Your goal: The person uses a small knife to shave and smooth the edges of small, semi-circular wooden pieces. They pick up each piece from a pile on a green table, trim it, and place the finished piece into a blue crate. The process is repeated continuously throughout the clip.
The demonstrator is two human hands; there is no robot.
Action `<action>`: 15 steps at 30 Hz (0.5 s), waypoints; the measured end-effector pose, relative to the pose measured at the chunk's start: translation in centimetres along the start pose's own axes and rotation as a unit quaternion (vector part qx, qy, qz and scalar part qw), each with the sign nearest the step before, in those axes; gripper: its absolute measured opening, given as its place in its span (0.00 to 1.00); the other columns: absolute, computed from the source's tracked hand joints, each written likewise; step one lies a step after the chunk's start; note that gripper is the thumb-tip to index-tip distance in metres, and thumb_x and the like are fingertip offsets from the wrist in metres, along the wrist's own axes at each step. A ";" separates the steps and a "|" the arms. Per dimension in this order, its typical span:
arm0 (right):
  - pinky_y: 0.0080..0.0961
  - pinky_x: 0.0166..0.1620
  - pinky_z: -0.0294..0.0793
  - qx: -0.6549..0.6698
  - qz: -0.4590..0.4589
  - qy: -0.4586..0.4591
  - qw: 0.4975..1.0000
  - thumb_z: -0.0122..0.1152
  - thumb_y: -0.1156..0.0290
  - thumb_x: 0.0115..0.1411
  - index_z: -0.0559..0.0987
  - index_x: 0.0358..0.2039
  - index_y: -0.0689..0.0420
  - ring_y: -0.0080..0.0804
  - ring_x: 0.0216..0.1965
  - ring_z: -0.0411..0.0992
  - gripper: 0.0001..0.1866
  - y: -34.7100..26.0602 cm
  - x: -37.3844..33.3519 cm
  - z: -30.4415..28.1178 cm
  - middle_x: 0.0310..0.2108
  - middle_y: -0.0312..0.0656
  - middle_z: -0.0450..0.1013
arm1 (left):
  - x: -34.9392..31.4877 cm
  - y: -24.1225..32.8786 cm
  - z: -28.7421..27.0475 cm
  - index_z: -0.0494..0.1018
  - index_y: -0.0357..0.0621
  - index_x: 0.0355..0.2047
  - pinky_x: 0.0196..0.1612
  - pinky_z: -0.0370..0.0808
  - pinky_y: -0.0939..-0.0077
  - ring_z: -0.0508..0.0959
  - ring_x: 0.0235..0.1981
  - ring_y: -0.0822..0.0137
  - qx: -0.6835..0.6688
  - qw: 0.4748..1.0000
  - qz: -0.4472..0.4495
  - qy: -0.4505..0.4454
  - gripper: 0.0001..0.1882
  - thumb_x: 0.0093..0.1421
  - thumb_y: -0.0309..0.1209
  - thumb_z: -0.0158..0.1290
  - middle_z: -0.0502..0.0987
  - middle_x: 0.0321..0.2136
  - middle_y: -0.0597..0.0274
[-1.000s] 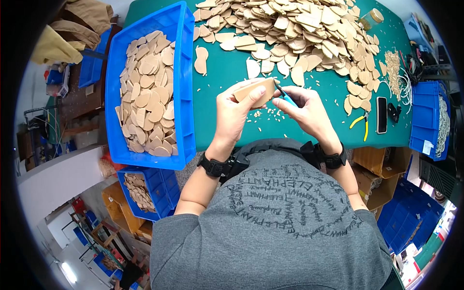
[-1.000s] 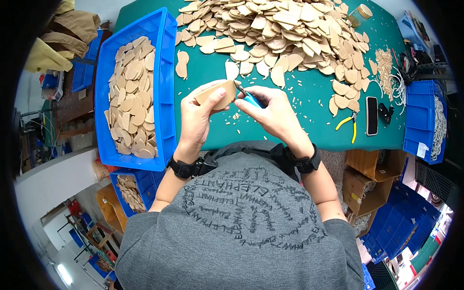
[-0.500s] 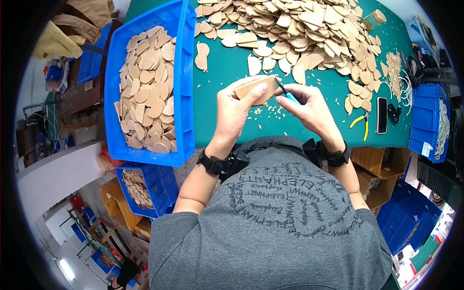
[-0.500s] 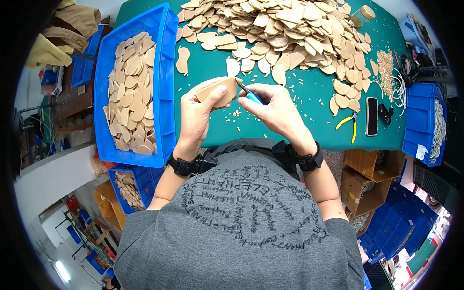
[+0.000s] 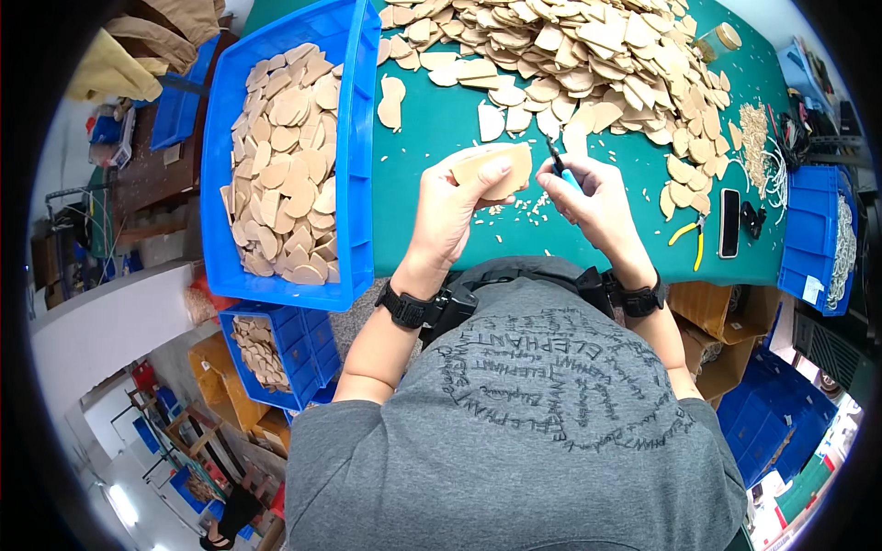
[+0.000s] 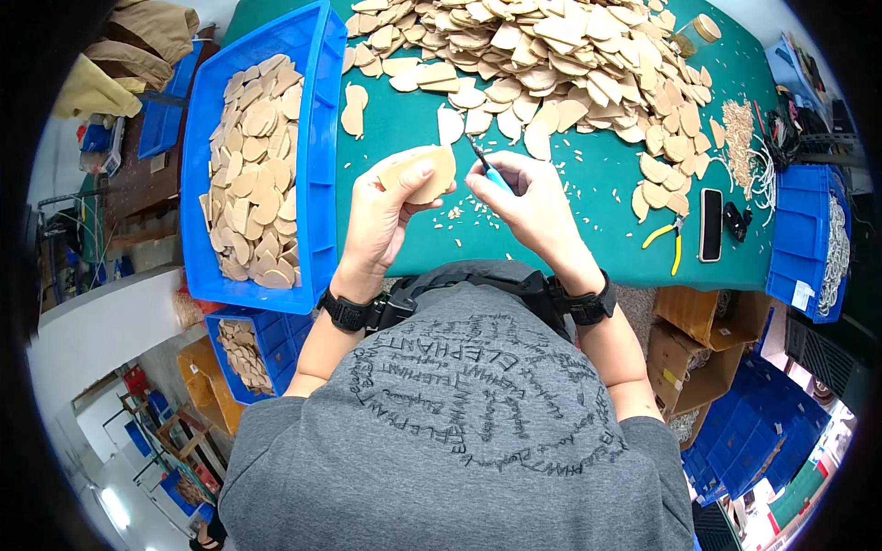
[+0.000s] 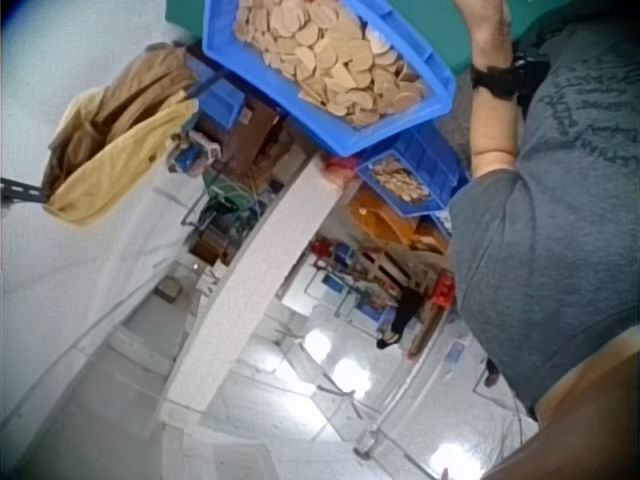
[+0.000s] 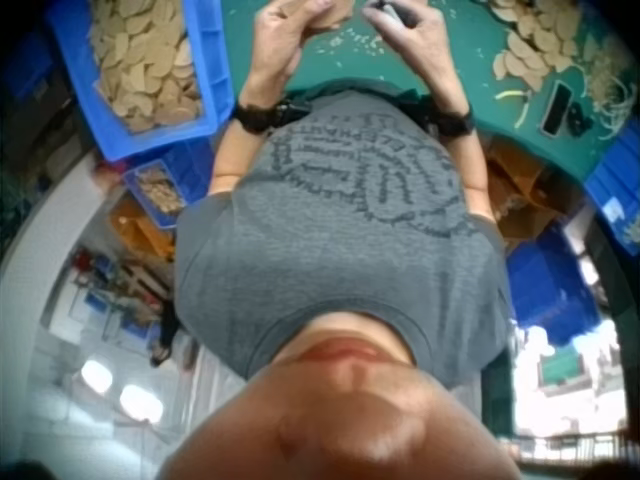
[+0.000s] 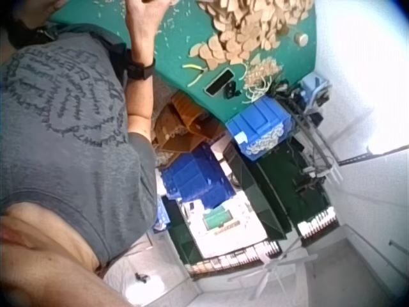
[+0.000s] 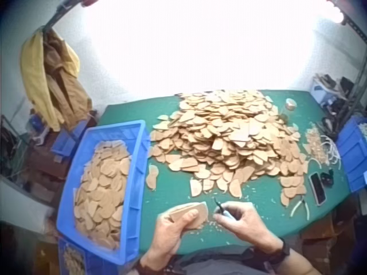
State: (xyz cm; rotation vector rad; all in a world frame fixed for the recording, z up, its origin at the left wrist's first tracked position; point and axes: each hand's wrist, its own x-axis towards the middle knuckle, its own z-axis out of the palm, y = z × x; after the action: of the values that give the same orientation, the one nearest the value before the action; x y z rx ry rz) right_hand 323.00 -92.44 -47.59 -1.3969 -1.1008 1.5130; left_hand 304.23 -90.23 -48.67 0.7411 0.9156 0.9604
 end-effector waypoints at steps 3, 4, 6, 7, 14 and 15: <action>0.13 0.29 0.66 0.047 -0.014 -0.033 0.998 0.63 0.67 0.57 0.77 0.39 0.60 0.14 0.25 0.65 0.13 -0.9 0.0 0.0 0.26 0.30 0.71 | -0.2 0.3 -0.2 0.69 0.31 0.49 0.31 0.80 0.82 0.81 0.34 0.64 -0.047 0.998 -0.036 -0.025 0.20 0.59 0.30 0.56 0.78 0.38 0.53; 0.13 0.30 0.67 0.067 -0.029 -0.036 0.997 0.63 0.66 0.57 0.77 0.40 0.60 0.14 0.24 0.65 0.13 -1.0 0.0 0.1 0.26 0.31 0.71 | -0.3 0.3 -0.2 0.69 0.31 0.49 0.30 0.80 0.83 0.81 0.34 0.66 -0.061 0.997 -0.047 -0.032 0.20 0.59 0.30 0.55 0.78 0.38 0.53; 0.14 0.32 0.68 0.073 -0.048 -0.063 0.994 0.63 0.66 0.58 0.76 0.40 0.60 0.15 0.26 0.67 0.13 -1.2 0.2 0.3 0.28 0.32 0.71 | -0.5 0.2 -0.4 0.69 0.32 0.48 0.29 0.79 0.85 0.81 0.32 0.68 -0.088 0.993 -0.069 -0.044 0.19 0.60 0.31 0.54 0.78 0.38 0.53; 0.14 0.32 0.68 0.075 -0.053 -0.071 0.993 0.63 0.66 0.58 0.76 0.40 0.61 0.15 0.26 0.67 0.13 -1.3 0.2 0.7 0.28 0.32 0.71 | -0.6 0.2 -0.6 0.70 0.32 0.47 0.30 0.79 0.85 0.81 0.33 0.69 -0.091 0.990 -0.080 -0.068 0.18 0.60 0.32 0.54 0.78 0.37 0.53; 0.16 0.31 0.67 0.125 -0.012 -0.132 0.983 0.58 0.66 0.61 0.75 0.40 0.62 0.17 0.27 0.66 0.13 -1.4 0.2 2.9 0.27 0.33 0.70 | -2.0 0.1 -2.6 0.71 0.35 0.43 0.28 0.78 0.84 0.80 0.32 0.68 -0.114 0.975 -0.129 -0.139 0.17 0.59 0.36 0.55 0.78 0.35 0.52; 0.16 0.31 0.67 0.134 -0.004 -0.126 0.983 0.58 0.66 0.61 0.75 0.40 0.62 0.17 0.26 0.66 0.13 -1.2 0.2 3.4 0.26 0.33 0.70 | -2.4 0.3 -2.9 0.71 0.35 0.43 0.28 0.78 0.84 0.80 0.31 0.68 -0.119 0.975 -0.134 -0.131 0.17 0.59 0.35 0.55 0.78 0.35 0.52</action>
State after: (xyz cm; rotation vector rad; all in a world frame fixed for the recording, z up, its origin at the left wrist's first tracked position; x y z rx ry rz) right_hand 319.63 -92.12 -46.44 -1.0380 -1.0038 1.7935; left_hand 300.86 -91.94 -48.95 0.5098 0.6366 0.6987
